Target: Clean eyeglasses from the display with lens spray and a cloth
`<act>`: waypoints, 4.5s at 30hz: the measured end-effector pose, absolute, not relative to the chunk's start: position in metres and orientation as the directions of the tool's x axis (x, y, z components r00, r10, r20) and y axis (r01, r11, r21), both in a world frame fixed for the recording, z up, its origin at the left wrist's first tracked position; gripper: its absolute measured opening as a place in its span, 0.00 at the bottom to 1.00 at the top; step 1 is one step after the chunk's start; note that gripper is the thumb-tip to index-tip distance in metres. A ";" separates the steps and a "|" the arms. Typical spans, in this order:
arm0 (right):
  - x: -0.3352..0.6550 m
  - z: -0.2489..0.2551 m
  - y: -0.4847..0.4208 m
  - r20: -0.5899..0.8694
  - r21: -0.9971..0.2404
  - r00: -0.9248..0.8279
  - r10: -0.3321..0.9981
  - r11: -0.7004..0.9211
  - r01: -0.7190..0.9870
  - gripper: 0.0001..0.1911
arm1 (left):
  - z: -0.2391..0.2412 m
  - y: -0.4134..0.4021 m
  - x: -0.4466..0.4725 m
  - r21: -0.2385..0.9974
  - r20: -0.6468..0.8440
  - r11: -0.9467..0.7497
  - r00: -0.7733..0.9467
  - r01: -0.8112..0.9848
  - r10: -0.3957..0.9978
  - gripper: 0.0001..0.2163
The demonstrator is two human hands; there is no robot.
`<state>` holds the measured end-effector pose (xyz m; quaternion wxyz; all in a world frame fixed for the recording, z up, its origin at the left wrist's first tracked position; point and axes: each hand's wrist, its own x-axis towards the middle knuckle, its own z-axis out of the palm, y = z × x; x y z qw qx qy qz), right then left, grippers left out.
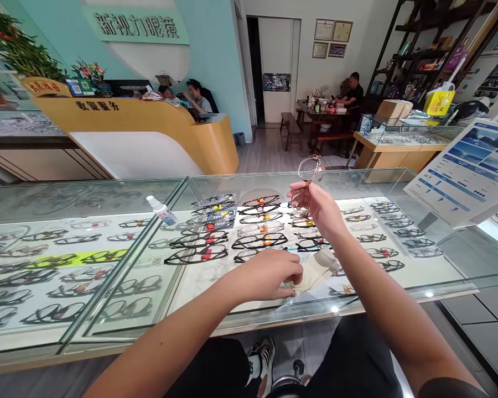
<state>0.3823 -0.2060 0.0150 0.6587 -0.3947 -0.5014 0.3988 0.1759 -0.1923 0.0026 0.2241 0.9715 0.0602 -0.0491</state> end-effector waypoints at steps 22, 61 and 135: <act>0.381 0.017 -0.208 0.337 -0.926 0.184 0.924 0.360 -0.112 0.22 | 0.011 -0.188 0.173 0.880 -0.069 -0.403 0.907 0.251 0.415 0.11; 0.350 0.005 -0.219 0.393 -0.913 0.164 0.905 0.405 -0.043 0.20 | 0.021 -0.158 0.164 0.957 0.287 -0.255 0.565 -0.138 0.774 0.16; 0.342 -0.001 -0.221 0.219 -0.975 -0.300 0.928 0.195 -0.108 0.24 | 0.018 -0.153 0.169 0.936 0.289 -0.134 0.496 -0.326 0.819 0.29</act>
